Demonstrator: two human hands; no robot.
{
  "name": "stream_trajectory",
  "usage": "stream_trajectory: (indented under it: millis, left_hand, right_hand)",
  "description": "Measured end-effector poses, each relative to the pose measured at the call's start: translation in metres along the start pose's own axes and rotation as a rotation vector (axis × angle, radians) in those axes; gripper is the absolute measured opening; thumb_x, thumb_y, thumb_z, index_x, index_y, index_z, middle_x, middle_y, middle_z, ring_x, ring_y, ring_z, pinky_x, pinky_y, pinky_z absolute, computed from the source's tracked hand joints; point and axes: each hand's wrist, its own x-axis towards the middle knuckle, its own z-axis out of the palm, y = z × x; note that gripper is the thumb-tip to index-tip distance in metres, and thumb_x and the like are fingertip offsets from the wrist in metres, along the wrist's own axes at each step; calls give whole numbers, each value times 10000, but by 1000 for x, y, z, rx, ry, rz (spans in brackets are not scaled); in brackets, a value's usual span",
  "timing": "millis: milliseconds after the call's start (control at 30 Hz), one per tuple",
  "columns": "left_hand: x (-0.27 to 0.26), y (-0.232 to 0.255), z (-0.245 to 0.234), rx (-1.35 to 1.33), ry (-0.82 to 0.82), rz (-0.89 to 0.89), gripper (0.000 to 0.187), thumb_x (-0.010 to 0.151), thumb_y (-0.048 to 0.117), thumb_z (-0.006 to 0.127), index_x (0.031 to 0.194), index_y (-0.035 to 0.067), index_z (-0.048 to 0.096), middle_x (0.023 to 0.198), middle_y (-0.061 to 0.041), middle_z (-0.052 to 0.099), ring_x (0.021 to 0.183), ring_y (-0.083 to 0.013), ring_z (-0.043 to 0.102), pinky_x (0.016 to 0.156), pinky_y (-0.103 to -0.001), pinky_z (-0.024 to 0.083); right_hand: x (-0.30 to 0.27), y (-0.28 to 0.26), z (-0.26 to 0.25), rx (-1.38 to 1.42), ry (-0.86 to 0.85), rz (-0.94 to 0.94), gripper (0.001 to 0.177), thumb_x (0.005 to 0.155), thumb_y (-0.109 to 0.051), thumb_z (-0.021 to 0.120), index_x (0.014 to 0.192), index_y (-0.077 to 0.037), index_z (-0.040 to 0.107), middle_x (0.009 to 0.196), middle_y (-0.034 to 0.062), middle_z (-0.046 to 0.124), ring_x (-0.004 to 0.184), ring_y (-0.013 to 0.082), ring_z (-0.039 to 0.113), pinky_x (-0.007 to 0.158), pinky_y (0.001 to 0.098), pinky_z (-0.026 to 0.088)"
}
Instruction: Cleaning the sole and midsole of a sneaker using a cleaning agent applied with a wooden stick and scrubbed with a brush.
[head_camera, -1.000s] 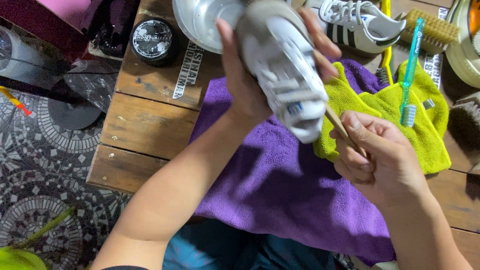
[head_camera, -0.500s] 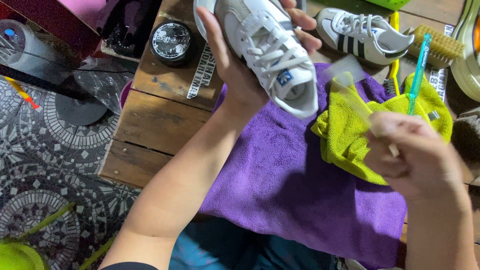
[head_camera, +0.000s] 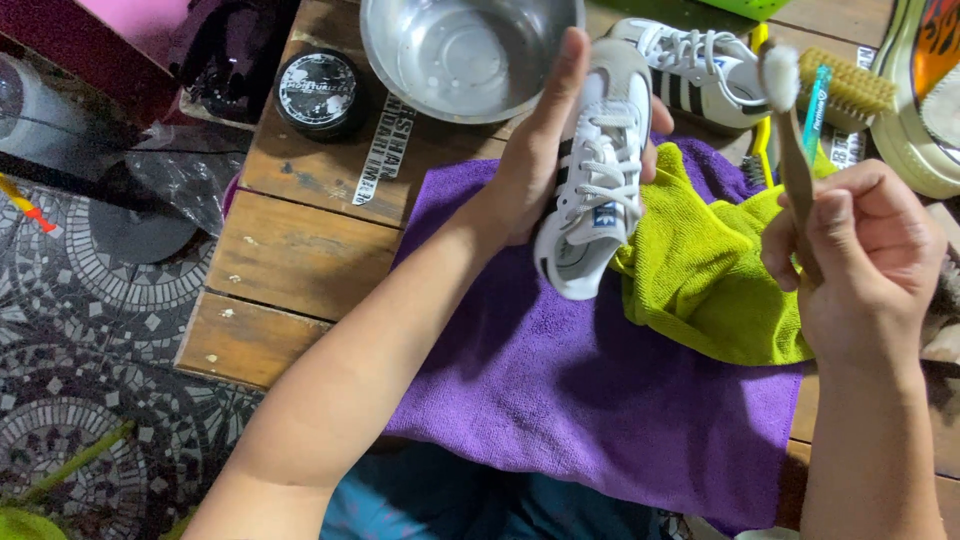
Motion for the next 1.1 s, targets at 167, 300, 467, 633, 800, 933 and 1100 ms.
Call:
stream_trajectory:
  millis: [167, 300, 467, 633, 800, 933, 1100]
  left_hand:
    - [-3, 0, -6, 18, -84, -291, 958, 797, 828, 611, 1123, -60, 758, 846, -247, 776, 643, -302, 767, 598, -441, 697]
    - [-1, 2, -10, 40, -185, -642, 943, 759, 809, 593, 1276, 21, 575, 1086, -422, 783, 712, -486, 802, 637, -521, 697]
    - [-2, -2, -1, 329, -216, -538, 807, 798, 691, 641, 1158, -30, 678, 1045, -296, 834, 734, -276, 813, 592, -358, 667]
    - [2, -16, -6, 862, -280, -56, 538, 1083, 557, 543, 685, 248, 357, 692, 130, 316, 638, -37, 279, 572, -291, 193]
    - [-5, -8, 7, 1200, -49, 188, 526, 1066, 516, 620, 664, 194, 512, 645, 82, 384, 640, -83, 381, 615, -360, 272]
    - [-2, -7, 2, 1388, 55, 393, 536, 1037, 500, 582, 654, 146, 706, 569, -2, 666, 516, -147, 554, 515, -395, 377]
    - [-9, 22, 4, 1462, 97, 619, 462, 1126, 344, 522, 851, 70, 773, 721, -52, 766, 594, -171, 717, 477, -310, 484]
  right_hand:
    - [3, 6, -4, -27, -82, -69, 185, 1266, -217, 591, 1303, -49, 523, 1014, 115, 563, 778, 196, 636, 662, 267, 463]
    - [1, 2, -5, -20, -109, -21, 194, 1229, -97, 583, 1363, 23, 512, 1104, 229, 654, 945, 235, 659, 793, 283, 518]
    - [-4, -3, -2, -51, -39, 54, 257, 1106, -123, 678, 1315, -10, 580, 1185, 117, 657, 1077, 176, 704, 934, 248, 603]
    - [0, 14, 1, -144, 6, -78, 533, 1153, -520, 644, 1245, 1, 576, 1072, 74, 610, 811, 131, 597, 707, 222, 419]
    - [4, 42, 0, -143, 52, -215, 491, 1187, -433, 667, 1243, 42, 557, 980, 95, 545, 845, 166, 512, 811, 291, 404]
    - [5, 19, 18, -315, -8, -231, 459, 1158, -438, 673, 1060, -3, 561, 923, 73, 559, 821, 154, 466, 778, 297, 366]
    - [6, 12, 26, -435, 5, -201, 427, 1157, -417, 714, 967, -76, 542, 842, 0, 488, 705, 86, 374, 656, 256, 310]
